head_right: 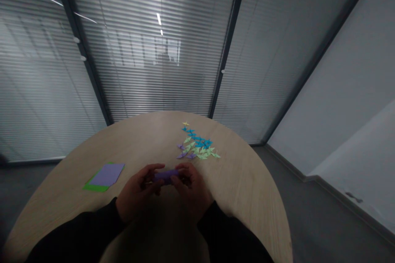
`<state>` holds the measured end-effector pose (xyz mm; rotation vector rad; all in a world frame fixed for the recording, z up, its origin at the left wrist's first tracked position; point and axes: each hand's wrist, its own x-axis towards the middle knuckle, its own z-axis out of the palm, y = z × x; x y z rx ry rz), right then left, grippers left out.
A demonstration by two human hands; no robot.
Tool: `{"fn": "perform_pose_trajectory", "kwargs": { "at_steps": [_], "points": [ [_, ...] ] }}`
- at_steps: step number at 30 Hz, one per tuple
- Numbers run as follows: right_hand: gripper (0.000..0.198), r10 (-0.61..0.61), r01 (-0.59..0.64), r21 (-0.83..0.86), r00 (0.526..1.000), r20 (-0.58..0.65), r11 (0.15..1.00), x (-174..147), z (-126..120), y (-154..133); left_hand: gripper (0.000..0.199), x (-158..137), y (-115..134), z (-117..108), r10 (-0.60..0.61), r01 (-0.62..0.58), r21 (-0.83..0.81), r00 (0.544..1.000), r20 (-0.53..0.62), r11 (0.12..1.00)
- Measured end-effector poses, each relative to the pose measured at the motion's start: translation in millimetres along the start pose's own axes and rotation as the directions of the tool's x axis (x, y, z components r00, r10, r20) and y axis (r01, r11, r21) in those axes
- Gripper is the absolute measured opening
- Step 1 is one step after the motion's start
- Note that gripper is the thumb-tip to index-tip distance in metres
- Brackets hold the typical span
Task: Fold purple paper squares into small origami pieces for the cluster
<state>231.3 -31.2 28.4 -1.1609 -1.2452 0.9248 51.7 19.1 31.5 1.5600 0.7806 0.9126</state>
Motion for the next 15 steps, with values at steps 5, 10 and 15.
{"fn": "perform_pose_trajectory", "kwargs": {
  "at_steps": [5,10,15],
  "points": [
    [0.04,0.021,-0.021,0.019,1.0,-0.01,1.0,0.5,-0.4,-0.3,0.036,-0.6,4.4,-1.9,0.002,0.0,0.114,1.0,-0.016,0.993],
    [0.038,0.029,-0.029,0.006,0.999,-0.012,1.0,1.0,-1.0,2.2,0.033,-1.8,6.8,-2.3,-0.007,0.016,0.18,0.999,-0.047,0.984],
    [0.036,0.018,-0.021,-0.087,0.999,-0.039,0.996,-0.3,-0.5,-0.5,0.034,-1.6,6.5,-3.7,0.003,0.013,0.245,0.998,-0.067,0.969]
  ]
}}
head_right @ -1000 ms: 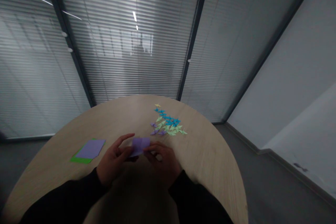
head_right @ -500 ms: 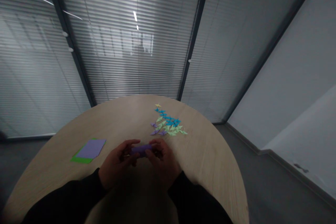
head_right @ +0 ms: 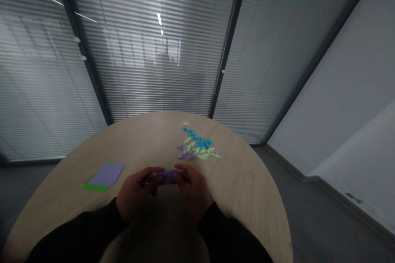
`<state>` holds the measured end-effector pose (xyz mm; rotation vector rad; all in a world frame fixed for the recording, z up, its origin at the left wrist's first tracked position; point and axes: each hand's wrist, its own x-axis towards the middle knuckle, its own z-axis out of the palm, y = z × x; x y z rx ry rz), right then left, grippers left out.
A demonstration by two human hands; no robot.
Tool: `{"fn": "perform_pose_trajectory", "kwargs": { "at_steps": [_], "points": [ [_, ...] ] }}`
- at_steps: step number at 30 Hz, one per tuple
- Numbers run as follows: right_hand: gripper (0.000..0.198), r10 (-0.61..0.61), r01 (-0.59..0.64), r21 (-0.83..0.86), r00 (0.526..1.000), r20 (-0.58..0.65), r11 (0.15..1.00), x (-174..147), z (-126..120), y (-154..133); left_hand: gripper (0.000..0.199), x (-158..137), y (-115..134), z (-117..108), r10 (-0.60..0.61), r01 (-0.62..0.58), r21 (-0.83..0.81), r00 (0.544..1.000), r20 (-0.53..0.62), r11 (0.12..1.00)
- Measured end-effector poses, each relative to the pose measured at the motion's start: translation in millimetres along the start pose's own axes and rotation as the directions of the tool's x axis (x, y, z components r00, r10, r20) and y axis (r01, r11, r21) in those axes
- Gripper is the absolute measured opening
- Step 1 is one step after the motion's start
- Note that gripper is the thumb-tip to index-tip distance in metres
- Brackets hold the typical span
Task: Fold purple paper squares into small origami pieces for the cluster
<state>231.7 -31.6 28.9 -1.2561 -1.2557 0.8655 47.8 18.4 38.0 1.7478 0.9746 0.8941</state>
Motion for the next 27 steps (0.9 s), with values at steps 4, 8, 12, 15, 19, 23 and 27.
{"fn": "perform_pose_trajectory", "kwargs": {
  "at_steps": [4,8,12,15,19,23,27],
  "points": [
    [0.033,-0.001,0.001,-0.058,1.0,-0.001,0.998,-0.1,0.7,-3.2,0.032,0.8,-0.1,0.2,0.0,0.0,0.029,1.0,-0.017,1.0],
    [0.024,-0.029,0.031,-0.108,0.999,0.015,0.994,-0.1,1.8,-4.4,0.038,1.3,-0.8,3.1,0.022,-0.022,-0.037,1.0,0.007,0.999],
    [0.019,-0.057,0.062,-0.167,0.998,0.034,0.984,-1.8,2.6,-7.0,0.036,-0.1,-0.6,4.1,-0.004,0.005,-0.023,0.999,0.052,1.0],
    [0.019,-0.05,0.054,-0.163,0.998,0.031,0.985,-2.4,2.9,-8.1,0.032,-0.7,0.3,3.4,-0.023,0.024,-0.033,0.999,0.044,0.999],
    [0.02,0.0,0.006,-0.117,0.999,0.048,0.993,-1.6,2.8,-7.5,0.032,-0.2,0.9,3.0,-0.029,0.033,-0.063,0.998,0.054,0.997],
    [0.025,0.035,-0.029,-0.112,0.998,0.045,0.993,-1.0,2.3,-6.5,0.032,0.9,0.4,2.8,-0.035,0.04,-0.078,0.997,0.069,0.996],
    [0.028,0.029,-0.025,-0.097,0.999,0.043,0.995,-2.3,2.2,-4.7,0.033,1.8,-0.5,2.3,-0.056,0.061,-0.078,0.997,0.058,0.995]
  ]
}}
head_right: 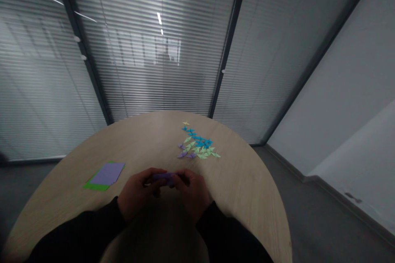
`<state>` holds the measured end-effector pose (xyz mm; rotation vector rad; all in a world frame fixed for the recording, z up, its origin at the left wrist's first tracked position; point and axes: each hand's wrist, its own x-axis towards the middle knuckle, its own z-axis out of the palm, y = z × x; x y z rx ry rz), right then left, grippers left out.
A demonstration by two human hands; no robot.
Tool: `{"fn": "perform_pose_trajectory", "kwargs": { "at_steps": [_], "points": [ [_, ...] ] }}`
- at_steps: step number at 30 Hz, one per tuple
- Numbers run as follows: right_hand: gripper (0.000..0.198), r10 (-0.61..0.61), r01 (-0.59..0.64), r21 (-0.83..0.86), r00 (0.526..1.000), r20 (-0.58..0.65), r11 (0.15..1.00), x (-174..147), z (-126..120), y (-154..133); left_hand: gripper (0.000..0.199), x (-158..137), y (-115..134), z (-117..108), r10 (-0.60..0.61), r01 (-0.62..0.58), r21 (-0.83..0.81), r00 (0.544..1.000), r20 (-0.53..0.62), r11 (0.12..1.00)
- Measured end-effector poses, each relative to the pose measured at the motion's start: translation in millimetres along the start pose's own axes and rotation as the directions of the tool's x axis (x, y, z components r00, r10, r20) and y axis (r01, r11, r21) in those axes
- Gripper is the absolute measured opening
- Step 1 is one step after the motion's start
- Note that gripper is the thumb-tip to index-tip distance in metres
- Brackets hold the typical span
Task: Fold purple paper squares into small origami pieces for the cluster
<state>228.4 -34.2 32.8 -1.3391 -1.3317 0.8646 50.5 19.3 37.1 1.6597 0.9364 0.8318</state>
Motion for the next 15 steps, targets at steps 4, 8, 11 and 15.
{"fn": "perform_pose_trajectory", "kwargs": {
  "at_steps": [4,8,11,15],
  "points": [
    [0.032,-0.016,0.015,-0.058,1.0,-0.014,0.998,-0.6,-0.4,-1.0,0.033,-0.3,0.5,0.0,-0.005,0.005,0.003,1.0,0.006,1.0],
    [0.034,-0.004,0.001,-0.085,1.0,-0.031,0.996,0.4,-0.8,-3.5,0.034,-1.4,2.9,0.7,-0.031,0.031,-0.001,0.999,0.01,1.0],
    [0.034,-0.005,0.001,-0.105,0.999,-0.039,0.995,0.0,-0.5,-4.7,0.035,-1.9,4.2,1.5,-0.043,0.044,-0.024,0.999,0.01,0.999],
    [0.035,-0.022,0.016,-0.127,0.999,-0.049,0.992,-1.1,-0.3,-5.1,0.036,-1.6,3.4,1.7,-0.036,0.036,-0.031,0.999,0.004,0.999]
  ]
}}
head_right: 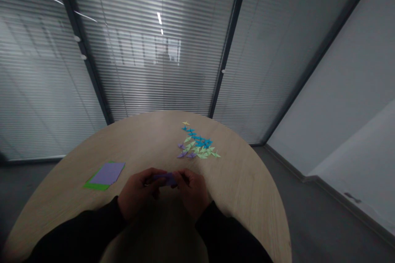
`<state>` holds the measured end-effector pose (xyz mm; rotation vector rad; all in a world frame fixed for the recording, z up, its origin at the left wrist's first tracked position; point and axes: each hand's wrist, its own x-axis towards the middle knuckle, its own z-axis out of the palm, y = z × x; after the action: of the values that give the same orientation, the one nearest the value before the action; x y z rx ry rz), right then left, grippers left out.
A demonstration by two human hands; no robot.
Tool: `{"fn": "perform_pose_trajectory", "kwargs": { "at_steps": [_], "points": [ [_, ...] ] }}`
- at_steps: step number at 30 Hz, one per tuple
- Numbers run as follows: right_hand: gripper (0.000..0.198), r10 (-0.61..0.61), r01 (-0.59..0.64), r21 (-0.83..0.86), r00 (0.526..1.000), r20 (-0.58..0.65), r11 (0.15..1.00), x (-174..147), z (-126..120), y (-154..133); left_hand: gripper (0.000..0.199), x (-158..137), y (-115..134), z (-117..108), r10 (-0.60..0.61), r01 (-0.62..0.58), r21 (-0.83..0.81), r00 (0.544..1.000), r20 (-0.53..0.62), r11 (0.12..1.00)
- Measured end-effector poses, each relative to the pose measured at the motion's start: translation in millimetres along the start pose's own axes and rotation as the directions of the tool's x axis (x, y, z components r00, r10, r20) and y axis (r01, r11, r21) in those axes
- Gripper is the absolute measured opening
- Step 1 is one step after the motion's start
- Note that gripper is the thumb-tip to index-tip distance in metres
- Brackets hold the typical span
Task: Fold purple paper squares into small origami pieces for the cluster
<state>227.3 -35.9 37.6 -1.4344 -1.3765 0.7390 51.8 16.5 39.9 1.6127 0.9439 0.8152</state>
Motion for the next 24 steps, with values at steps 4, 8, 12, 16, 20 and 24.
{"fn": "perform_pose_trajectory", "kwargs": {
  "at_steps": [4,8,12,16,20,24],
  "points": [
    [0.032,-0.002,0.0,0.061,0.999,0.034,0.998,0.7,0.5,1.5,0.034,0.7,-1.6,-0.2,-0.007,0.007,-0.019,1.0,-0.005,1.0],
    [0.03,0.043,-0.05,0.101,0.996,0.072,0.994,2.0,2.3,3.9,0.034,1.9,-4.8,0.0,-0.014,0.014,-0.028,1.0,0.013,1.0],
    [0.03,0.062,-0.071,0.124,0.996,0.072,0.99,2.4,3.5,3.7,0.037,3.3,-8.8,-0.7,0.009,-0.01,0.039,1.0,0.02,0.999],
    [0.025,0.038,-0.044,0.062,0.994,0.103,0.997,1.9,2.1,2.4,0.034,2.0,-5.5,-2.5,0.085,-0.089,0.186,0.996,0.028,0.979],
    [0.022,0.005,-0.012,0.047,0.99,0.138,0.999,1.6,0.9,4.5,0.032,0.3,0.2,-3.1,0.058,-0.068,0.195,0.997,0.058,0.978],
    [0.024,0.03,-0.052,0.169,0.991,0.131,0.984,1.7,1.9,3.6,0.037,1.2,0.0,-2.1,0.005,-0.006,0.03,1.0,0.014,1.0]
  ]
}}
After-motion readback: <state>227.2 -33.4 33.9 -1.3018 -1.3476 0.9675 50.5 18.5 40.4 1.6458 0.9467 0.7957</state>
